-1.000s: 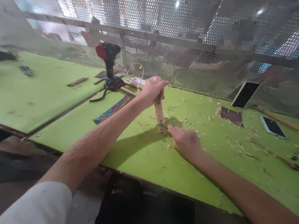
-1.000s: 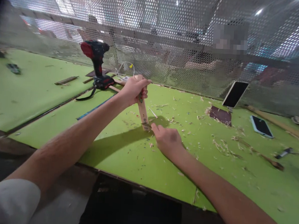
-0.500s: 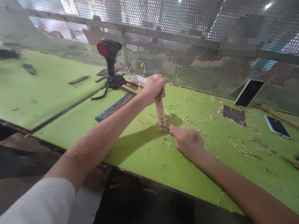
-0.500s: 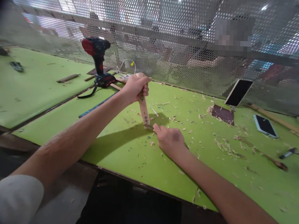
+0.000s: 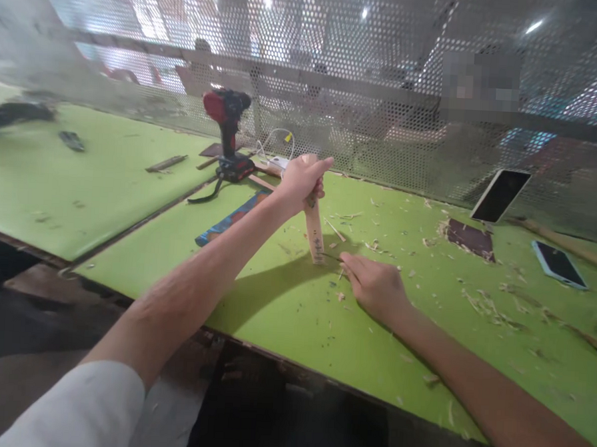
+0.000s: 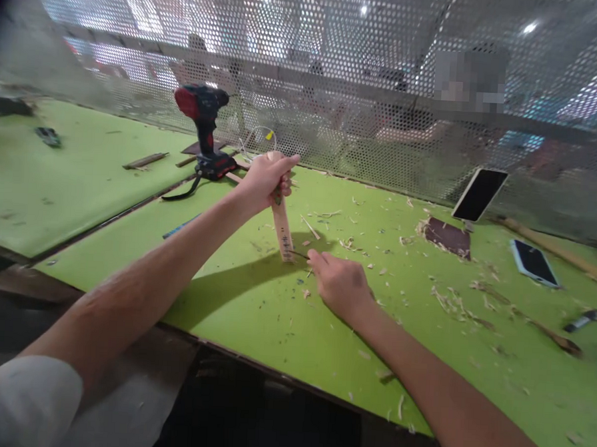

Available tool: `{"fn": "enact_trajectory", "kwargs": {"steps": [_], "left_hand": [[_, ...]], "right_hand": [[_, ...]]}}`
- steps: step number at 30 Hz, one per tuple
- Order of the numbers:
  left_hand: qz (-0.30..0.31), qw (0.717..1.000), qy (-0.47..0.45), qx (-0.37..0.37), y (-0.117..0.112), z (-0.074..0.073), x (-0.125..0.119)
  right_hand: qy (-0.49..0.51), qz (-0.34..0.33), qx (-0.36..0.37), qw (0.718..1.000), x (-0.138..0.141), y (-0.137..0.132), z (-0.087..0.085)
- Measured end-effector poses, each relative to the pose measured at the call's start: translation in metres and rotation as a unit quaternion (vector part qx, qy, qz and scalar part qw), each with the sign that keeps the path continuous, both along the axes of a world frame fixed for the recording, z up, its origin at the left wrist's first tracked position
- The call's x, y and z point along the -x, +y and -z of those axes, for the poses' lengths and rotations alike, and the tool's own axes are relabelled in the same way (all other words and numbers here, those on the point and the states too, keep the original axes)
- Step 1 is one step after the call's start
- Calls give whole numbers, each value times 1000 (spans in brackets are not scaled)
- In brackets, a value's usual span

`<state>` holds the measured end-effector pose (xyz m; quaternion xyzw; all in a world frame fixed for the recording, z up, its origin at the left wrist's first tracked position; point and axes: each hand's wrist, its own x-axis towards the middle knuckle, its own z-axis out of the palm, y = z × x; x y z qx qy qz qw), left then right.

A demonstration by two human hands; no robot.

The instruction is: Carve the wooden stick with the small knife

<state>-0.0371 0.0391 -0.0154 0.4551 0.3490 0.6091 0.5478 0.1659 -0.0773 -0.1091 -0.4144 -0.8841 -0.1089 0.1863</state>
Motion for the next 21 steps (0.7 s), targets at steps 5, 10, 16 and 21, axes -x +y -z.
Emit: {"fn": "enact_trajectory", "kwargs": {"steps": [5, 10, 16, 21], "left_hand": [[17, 1000, 9, -24, -7, -5, -4], [24, 1000, 0, -9, -2, -5, -4], [8, 1000, -8, -1, -1, -4, -4], [-3, 1000, -7, -1, -2, -5, -6]], "right_hand": [[-45, 12, 25, 999, 14, 0, -7], [-84, 33, 30, 995, 18, -5, -12], [-107, 61, 11, 992, 22, -7, -14], [-109, 76, 26, 991, 25, -6, -17]]}}
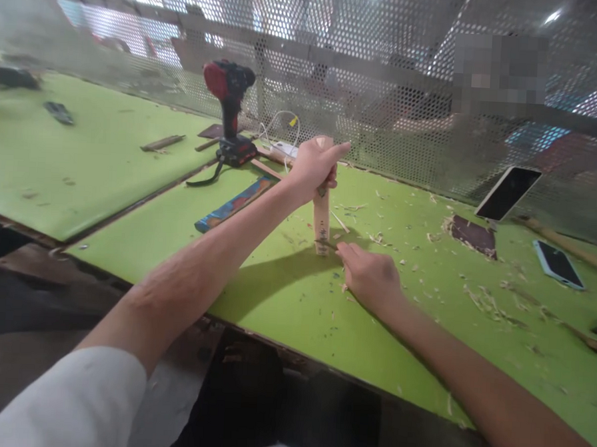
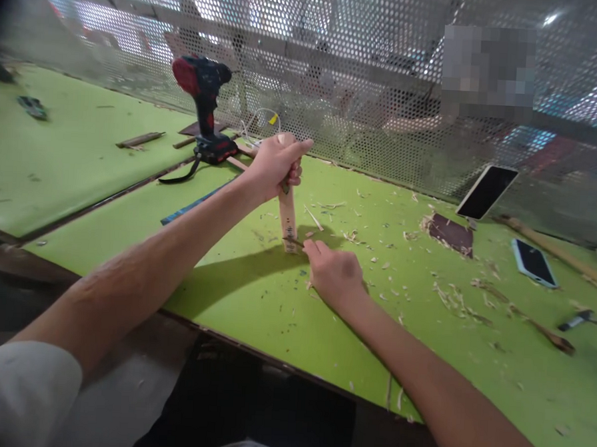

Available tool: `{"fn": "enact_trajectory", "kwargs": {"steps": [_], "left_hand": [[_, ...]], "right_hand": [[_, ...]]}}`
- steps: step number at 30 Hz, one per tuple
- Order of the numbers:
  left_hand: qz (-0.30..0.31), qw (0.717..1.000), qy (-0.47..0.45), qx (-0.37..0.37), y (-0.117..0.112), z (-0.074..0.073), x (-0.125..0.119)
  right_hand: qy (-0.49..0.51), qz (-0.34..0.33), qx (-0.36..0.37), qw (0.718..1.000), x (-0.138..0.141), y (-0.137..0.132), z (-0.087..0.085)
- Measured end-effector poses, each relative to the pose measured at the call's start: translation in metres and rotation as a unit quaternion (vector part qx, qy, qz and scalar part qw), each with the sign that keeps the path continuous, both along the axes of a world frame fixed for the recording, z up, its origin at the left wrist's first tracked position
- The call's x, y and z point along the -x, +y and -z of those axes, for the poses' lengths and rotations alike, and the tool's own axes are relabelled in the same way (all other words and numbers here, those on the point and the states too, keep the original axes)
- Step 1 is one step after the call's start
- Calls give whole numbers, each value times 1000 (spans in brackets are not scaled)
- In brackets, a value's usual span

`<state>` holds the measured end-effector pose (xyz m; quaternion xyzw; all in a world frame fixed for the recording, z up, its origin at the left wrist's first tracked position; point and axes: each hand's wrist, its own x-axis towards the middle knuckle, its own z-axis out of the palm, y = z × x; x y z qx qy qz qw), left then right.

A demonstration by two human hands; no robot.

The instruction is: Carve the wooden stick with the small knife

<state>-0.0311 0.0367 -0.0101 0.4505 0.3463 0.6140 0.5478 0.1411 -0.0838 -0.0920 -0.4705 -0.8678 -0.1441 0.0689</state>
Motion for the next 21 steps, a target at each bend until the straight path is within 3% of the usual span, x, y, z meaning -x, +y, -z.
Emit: {"fn": "enact_trajectory", "kwargs": {"steps": [9, 21], "left_hand": [[7, 999, -26, 40, 13, 8, 9], [7, 999, -16, 37, 17, 12, 11]], "right_hand": [[-24, 39, 66, 997, 2, 0, -1], [-58, 42, 70, 995, 3, -6, -5]]}}
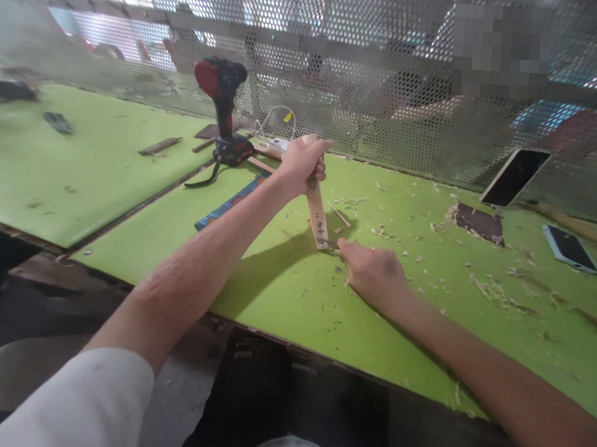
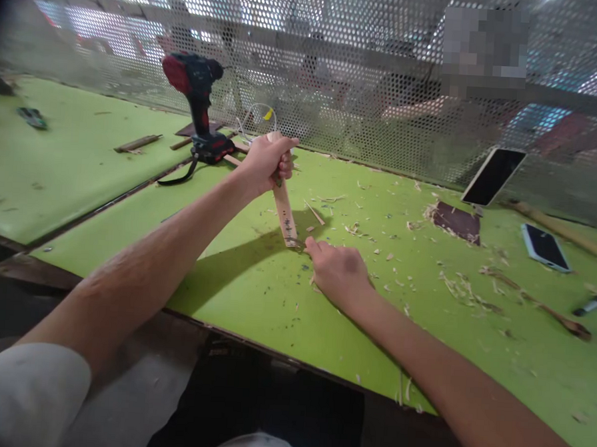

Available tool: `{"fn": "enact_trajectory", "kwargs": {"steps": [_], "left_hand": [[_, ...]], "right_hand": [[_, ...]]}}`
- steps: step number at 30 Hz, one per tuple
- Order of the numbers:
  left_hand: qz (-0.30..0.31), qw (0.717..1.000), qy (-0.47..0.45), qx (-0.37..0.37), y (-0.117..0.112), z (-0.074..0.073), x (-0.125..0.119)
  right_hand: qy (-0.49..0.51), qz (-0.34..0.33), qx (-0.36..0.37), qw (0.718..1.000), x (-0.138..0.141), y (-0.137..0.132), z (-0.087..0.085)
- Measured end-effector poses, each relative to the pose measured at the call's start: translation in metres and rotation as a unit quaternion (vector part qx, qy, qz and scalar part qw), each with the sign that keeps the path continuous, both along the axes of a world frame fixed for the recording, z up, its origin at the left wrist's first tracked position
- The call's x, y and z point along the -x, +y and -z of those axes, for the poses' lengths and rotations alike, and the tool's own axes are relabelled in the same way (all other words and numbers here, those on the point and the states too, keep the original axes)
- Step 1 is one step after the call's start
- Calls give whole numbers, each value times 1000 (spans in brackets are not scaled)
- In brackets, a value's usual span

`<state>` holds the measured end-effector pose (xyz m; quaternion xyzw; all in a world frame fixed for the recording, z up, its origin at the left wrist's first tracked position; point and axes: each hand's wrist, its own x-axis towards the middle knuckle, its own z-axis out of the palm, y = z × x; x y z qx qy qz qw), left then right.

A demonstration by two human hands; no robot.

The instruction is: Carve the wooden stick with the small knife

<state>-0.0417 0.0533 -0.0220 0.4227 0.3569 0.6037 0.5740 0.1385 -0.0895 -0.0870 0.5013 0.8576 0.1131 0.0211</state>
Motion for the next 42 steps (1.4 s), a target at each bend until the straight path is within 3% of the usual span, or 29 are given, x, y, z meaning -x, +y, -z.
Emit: {"fn": "enact_trajectory", "kwargs": {"steps": [17, 24, 33, 42], "left_hand": [[-30, 999, 22, -12, -2, -8, 6], [-35, 999, 30, 0, -11, -14, 2], [-32, 999, 16, 0, -9, -12, 3], [-42, 999, 18, 21, -2, -9, 5]], "right_hand": [[135, -79, -55, 986, -20, 5, 15], [100, -60, -47, 992, 2, 16, 10], [2, -7, -28, 1000, 16, 6, 3], [-32, -25, -24, 999, 20, 3, -3]]}}
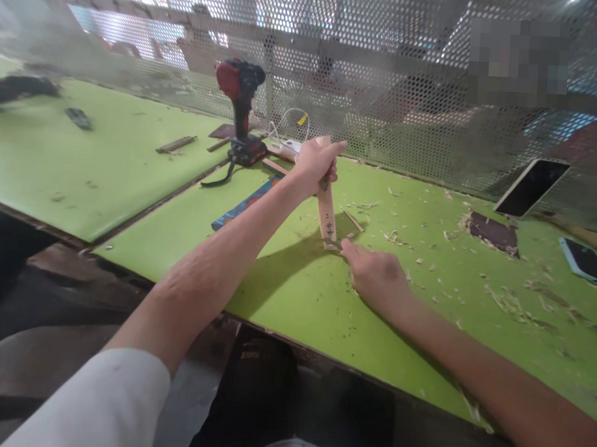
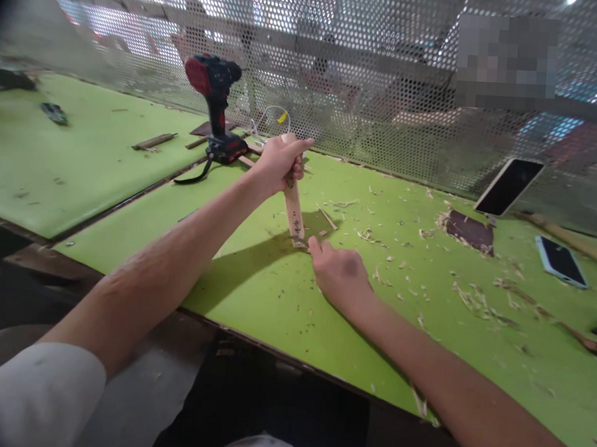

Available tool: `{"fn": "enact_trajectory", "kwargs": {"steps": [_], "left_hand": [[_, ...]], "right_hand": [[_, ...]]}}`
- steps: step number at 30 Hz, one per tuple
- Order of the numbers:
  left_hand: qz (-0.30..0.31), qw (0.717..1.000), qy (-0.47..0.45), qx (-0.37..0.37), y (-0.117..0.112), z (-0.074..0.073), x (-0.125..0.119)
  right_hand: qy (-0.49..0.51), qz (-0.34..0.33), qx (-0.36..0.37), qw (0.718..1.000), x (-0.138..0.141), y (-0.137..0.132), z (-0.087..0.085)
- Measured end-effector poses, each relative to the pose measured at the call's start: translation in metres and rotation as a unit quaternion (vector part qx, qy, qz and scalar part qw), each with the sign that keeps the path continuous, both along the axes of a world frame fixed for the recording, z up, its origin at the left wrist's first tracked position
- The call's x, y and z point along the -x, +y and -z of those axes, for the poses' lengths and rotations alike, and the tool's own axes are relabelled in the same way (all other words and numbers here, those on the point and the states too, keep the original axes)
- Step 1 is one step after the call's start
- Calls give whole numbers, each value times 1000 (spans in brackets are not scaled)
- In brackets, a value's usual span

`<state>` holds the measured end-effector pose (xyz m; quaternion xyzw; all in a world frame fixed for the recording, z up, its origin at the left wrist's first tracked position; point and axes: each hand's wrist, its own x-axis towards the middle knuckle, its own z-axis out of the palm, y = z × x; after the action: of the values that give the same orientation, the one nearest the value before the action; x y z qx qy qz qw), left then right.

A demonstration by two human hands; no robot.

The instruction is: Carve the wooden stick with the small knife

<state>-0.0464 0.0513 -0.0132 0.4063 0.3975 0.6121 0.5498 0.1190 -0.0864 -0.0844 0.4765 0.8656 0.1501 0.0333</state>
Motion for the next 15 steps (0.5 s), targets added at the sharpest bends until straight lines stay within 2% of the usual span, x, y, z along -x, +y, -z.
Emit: {"fn": "enact_trajectory", "kwargs": {"steps": [7, 15], "left_hand": [[3, 1000, -8, 3, 6, 4, 6], [6, 1000, -9, -1, 14, 7, 12]], "right_hand": [[19, -5, 1, 1000, -6, -1, 3], [118, -26, -19, 992, -21, 3, 18]]}}
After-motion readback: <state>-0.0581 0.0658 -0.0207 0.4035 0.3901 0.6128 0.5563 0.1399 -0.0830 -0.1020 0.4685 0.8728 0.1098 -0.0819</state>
